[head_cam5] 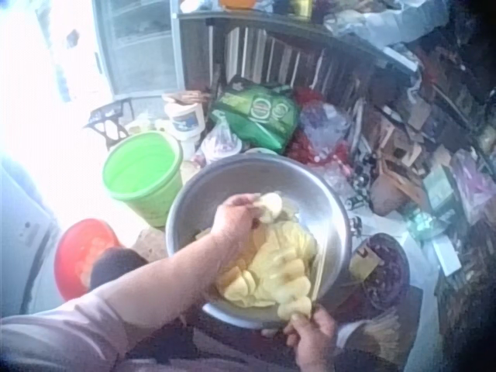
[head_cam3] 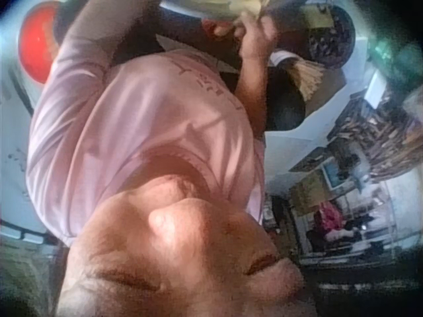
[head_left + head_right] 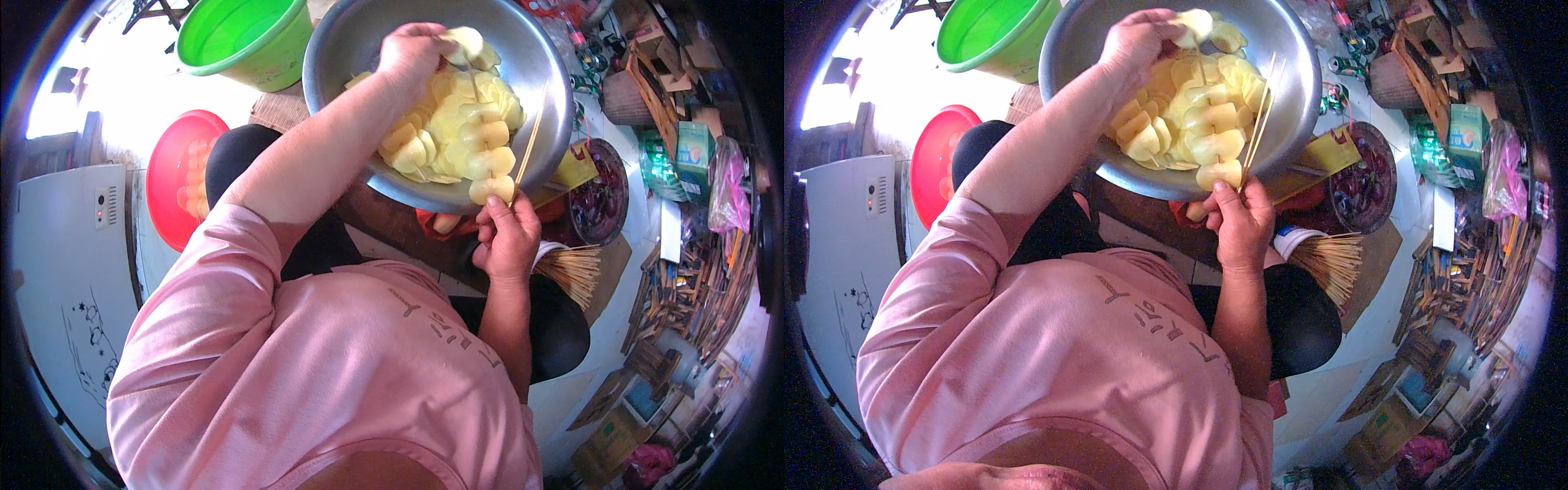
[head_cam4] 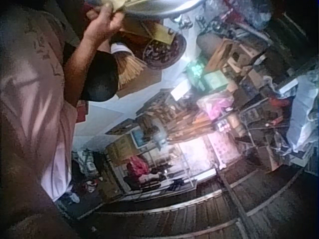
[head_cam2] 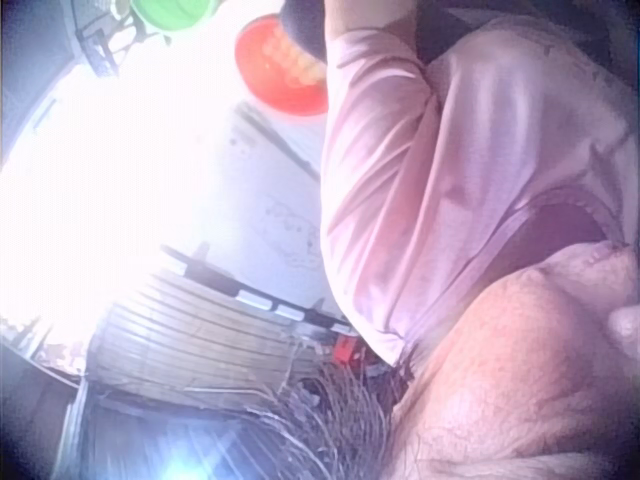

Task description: The person threads sliced potatoes onto wooden skewers one by one, picking slices from a metal bowl and pushing them onto the skewer. Completed skewers are placed into a red basin nearby.

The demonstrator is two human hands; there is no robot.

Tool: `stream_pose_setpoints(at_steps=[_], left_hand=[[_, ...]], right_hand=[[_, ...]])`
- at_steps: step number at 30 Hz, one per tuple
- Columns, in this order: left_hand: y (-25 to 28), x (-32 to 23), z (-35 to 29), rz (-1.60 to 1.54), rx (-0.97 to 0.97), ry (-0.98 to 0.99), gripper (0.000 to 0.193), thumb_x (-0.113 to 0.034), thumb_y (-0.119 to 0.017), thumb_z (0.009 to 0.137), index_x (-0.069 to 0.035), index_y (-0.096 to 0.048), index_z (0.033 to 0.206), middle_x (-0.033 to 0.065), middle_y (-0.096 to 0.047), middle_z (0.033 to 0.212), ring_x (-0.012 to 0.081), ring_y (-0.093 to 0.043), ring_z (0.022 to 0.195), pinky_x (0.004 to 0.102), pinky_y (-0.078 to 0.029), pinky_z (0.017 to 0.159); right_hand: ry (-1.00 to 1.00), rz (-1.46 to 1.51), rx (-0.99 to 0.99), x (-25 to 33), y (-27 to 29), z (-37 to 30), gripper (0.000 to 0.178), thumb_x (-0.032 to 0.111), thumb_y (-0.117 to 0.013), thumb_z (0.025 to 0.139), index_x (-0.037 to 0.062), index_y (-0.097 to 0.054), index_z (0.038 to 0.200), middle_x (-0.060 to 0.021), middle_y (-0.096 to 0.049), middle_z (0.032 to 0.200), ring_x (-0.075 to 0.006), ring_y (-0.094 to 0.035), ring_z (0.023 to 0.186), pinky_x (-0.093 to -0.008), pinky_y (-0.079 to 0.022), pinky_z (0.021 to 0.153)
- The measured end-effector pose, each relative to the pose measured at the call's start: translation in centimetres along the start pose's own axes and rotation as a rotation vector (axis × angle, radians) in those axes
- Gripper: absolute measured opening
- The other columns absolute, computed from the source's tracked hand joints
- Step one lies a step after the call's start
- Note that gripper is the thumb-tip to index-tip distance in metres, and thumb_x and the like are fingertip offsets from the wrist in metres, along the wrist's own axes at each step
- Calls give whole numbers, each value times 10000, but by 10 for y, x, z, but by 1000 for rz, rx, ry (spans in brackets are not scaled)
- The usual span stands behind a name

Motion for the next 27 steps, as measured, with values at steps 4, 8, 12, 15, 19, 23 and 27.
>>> stream_pose_setpoints(at_steps=[4,8,12,15,19,23,27], left_hand=[[25,-9,22,109,-111,-34,267,15,-678,756,-18,-611,1012,94,-625,872,167,-595,726,259,-518,614],[0,20,16,743,313,82,345,-71,-654,740,-78,-619,1083,90,-664,878,188,-638,791,311,-528,681],[-12,27,6,1547,303,-266,319,-175,-576,749,-149,-639,1060,128,-653,1018,291,-624,951,371,-485,856],[-29,15,-7,1550,347,-379,298,-178,-573,751,-131,-641,1038,121,-647,1045,292,-622,956,370,-489,849],[-53,31,-15,1400,499,-498,264,-210,-564,775,-123,-643,1012,113,-661,984,297,-633,899,376,-501,811],[-85,67,-54,1471,833,-477,215,-222,-576,788,-137,-650,971,111,-663,863,297,-642,839,394,-508,773],[-87,71,-57,1423,706,-637,217,-226,-557,798,-122,-646,966,126,-659,865,305,-636,856,387,-502,789]], right_hand=[[-25,85,-86,3,14,1,138,132,-599,852,37,-598,951,-21,-566,635,-61,-439,448,-185,-334,397],[15,162,-202,8,29,5,127,157,-598,839,44,-591,898,-19,-546,611,-78,-422,418,-199,-295,369],[32,183,-226,13,31,4,123,164,-601,838,51,-591,885,-15,-539,597,-76,-408,397,-202,-273,353],[66,189,-224,14,36,4,124,169,-600,840,53,-592,883,-13,-536,594,-74,-406,395,-201,-270,350],[106,211,-243,22,39,3,133,176,-588,847,49,-585,888,-10,-519,594,-72,-395,394,-203,-268,346],[132,215,-279,29,45,1,153,194,-581,844,57,-579,912,5,-494,597,-68,-376,397,-203,-260,344],[129,255,-305,30,50,-1,164,195,-581,844,54,-583,929,5,-496,599,-67,-374,395,-201,-257,345]])
Point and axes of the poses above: each hand's wrist, its own z-axis towards the middle knuckle, its own y-axis out of the back of the hand, x = y × z, the point moved 8 cm from there along z, towards the middle knuckle
